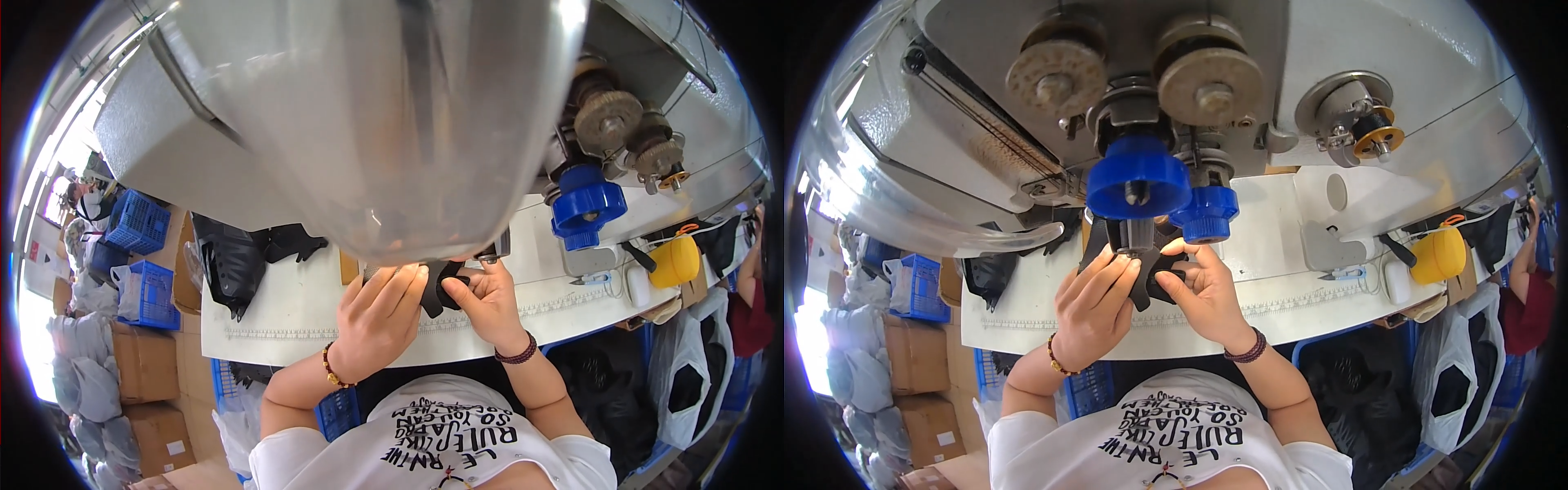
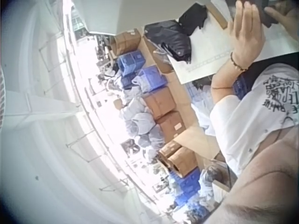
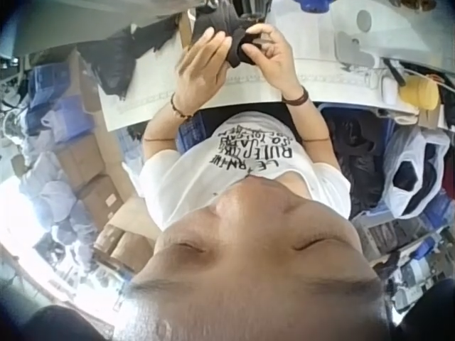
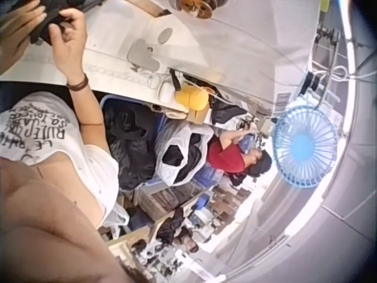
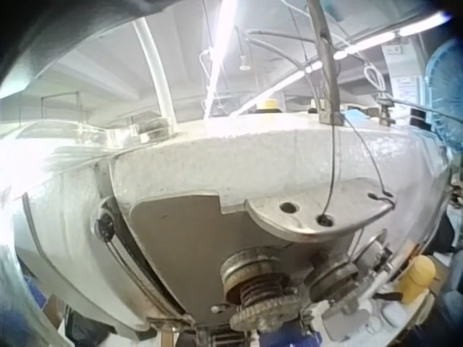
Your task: Stitch together black leather or synthetic shoe upper components using an industrial sewing machine.
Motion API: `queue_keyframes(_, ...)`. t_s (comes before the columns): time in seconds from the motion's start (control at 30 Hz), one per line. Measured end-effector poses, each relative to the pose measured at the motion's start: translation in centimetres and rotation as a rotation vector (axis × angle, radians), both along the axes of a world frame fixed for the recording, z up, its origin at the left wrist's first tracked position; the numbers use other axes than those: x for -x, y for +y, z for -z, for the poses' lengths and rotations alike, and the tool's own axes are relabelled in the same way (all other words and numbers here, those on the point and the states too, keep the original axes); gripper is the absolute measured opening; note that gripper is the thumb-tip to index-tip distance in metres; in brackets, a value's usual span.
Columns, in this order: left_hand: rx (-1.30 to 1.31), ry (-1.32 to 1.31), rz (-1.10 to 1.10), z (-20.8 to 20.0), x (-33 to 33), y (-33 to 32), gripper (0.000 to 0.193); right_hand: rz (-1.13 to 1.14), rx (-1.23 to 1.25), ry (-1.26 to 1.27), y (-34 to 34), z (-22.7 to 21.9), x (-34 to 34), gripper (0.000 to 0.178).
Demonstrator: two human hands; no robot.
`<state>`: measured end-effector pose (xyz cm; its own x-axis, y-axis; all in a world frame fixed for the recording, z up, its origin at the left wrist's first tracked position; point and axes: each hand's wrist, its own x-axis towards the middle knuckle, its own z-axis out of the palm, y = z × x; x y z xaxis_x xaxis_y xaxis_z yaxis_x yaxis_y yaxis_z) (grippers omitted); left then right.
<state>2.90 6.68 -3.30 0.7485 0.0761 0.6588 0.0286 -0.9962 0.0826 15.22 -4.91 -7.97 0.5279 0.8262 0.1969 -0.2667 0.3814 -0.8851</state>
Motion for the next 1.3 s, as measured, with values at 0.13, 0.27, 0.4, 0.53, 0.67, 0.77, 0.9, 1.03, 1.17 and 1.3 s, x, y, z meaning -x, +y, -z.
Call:
queue_keyframes(0.13, -0.022, 0.015, 0.008, -0.3, 0.1, 0.1, 0.036, -0.004, -0.004, 0.0, -0.2, 0.0, 0.0, 0.029)
queue_keyframes(0.27, -0.032, 0.052, 0.01, -0.4, 0.2, 0.3, 0.032, -0.019, 0.017, -0.003, -0.2, -0.2, 0.0, 0.029)
queue_keyframes(0.4, -0.04, 0.036, 0.021, -0.3, 0.1, 0.5, 0.029, 0.008, -0.035, 0.025, 0.0, -0.1, 0.0, 0.027)
queue_keyframes(0.53, -0.05, -0.015, 0.035, -0.2, -0.3, 0.7, 0.025, -0.056, 0.031, -0.018, 0.0, 0.0, -0.5, 0.026)
queue_keyframes(0.67, -0.092, -0.043, 0.023, -0.2, -0.7, 1.0, 0.021, -0.013, 0.032, -0.006, 0.3, -0.2, -0.7, 0.025)
queue_keyframes(0.77, -0.076, -0.025, 0.022, -0.4, -0.9, 1.2, 0.021, 0.005, 0.019, -0.028, 0.6, -0.5, -0.7, 0.025)
queue_keyframes(0.9, 0.06, -0.038, 0.019, -1.3, -1.0, 1.1, 0.015, 0.017, 0.029, -0.018, 0.7, -0.8, -0.8, 0.025)
queue_keyframes(1.03, 0.763, 0.001, -0.111, -2.6, -0.3, 1.2, 0.015, 0.003, 0.098, -0.07, 0.6, -1.1, -0.8, 0.022)
queue_keyframes(1.17, 0.247, -0.1, 0.002, -1.2, -0.9, 0.3, 0.018, 0.022, 0.087, -0.049, 0.6, -1.0, -0.8, 0.02)
queue_keyframes(1.3, 0.044, -0.076, -0.05, 0.5, -0.8, -0.4, 0.029, 0.019, 0.187, -0.121, 0.6, -0.8, -1.0, 0.019)
